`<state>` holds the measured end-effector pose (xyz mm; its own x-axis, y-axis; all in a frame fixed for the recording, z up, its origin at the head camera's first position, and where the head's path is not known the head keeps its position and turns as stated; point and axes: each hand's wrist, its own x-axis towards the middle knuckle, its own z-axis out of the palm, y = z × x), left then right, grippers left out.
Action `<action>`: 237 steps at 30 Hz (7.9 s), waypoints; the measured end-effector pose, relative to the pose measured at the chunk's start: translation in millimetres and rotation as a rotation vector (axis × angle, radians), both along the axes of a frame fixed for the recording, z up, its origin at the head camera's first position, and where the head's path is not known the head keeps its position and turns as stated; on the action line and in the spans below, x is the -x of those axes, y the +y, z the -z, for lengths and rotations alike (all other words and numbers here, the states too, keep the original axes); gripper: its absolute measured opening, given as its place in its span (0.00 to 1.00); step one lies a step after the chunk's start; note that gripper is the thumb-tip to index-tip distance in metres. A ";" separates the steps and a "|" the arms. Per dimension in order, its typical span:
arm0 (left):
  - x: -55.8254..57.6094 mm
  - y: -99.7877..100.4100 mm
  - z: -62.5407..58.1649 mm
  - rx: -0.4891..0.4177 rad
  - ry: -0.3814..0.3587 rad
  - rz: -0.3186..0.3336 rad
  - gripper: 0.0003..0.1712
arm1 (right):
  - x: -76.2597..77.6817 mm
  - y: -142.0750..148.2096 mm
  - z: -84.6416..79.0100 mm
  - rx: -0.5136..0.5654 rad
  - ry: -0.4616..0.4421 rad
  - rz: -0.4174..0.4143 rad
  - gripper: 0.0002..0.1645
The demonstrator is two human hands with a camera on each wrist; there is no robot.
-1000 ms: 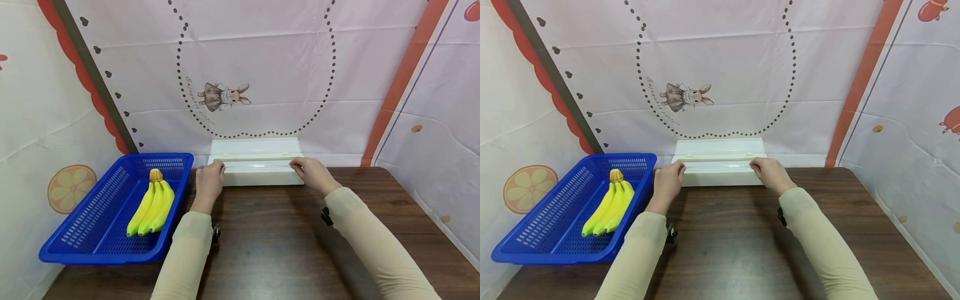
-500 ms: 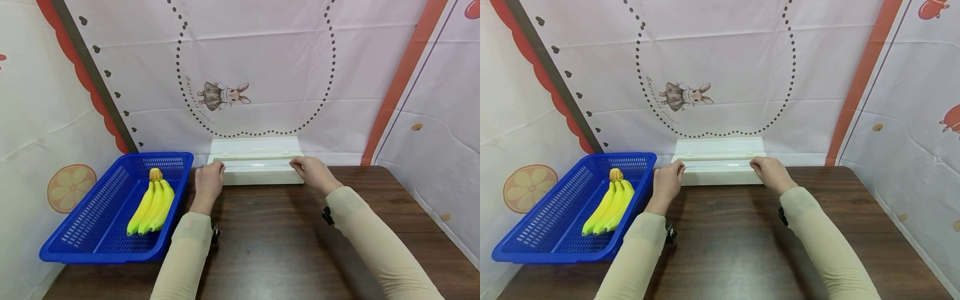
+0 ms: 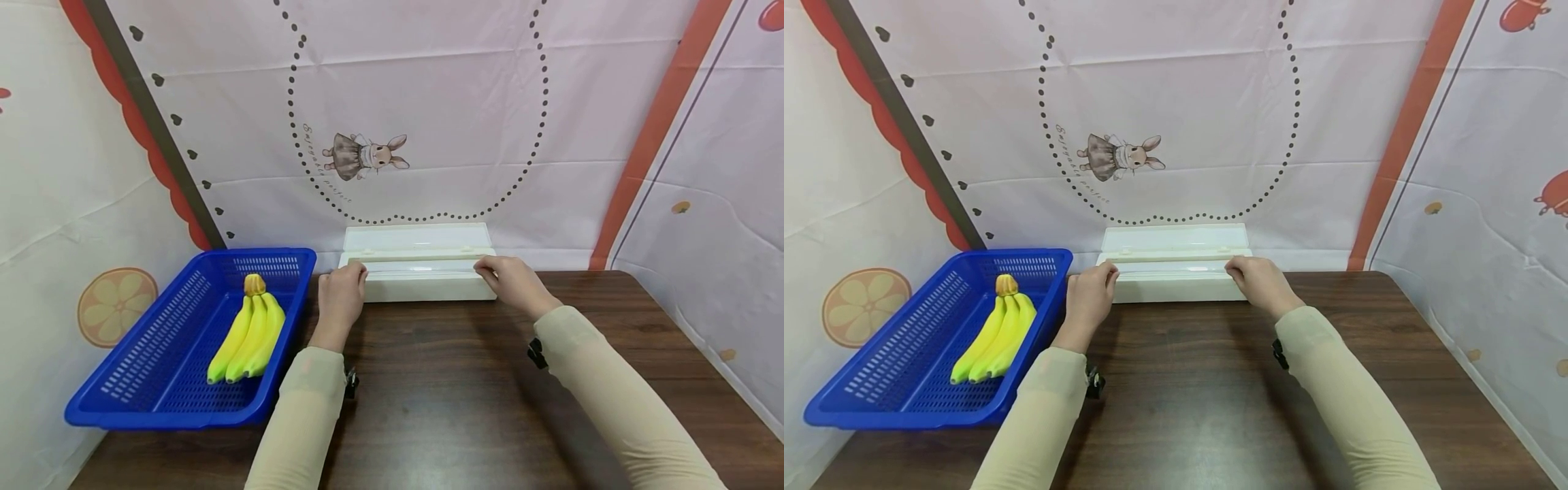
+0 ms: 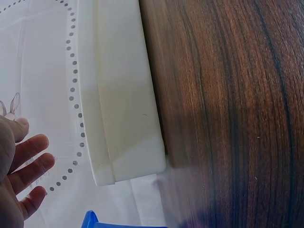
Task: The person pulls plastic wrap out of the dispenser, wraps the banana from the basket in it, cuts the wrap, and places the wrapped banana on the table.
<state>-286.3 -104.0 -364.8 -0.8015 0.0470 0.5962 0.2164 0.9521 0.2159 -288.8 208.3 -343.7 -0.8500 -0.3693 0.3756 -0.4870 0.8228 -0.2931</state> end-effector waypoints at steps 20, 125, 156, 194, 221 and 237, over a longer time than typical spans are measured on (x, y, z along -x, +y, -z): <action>-4.3 0.0 -0.1 -0.013 0.062 0.019 0.07 | -1.1 1.0 -2.4 -0.005 0.008 -0.002 0.13; -20.7 -3.1 -3.8 -0.050 0.139 0.116 0.09 | -14.8 4.5 -8.5 0.031 0.224 -0.084 0.08; -29.5 -1.6 -6.2 0.002 0.117 0.059 0.08 | -20.2 4.8 -10.0 0.056 0.211 -0.107 0.08; -35.6 -2.2 -6.3 -0.058 0.104 0.104 0.08 | -33.6 4.5 0.1 0.096 0.146 -0.048 0.09; -42.2 -5.2 -3.0 -0.033 0.111 0.103 0.09 | -39.1 2.6 8.9 0.199 0.147 -0.019 0.07; -47.3 -5.5 -1.8 -0.025 0.097 0.106 0.07 | -43.6 3.2 9.9 0.202 0.107 -0.013 0.07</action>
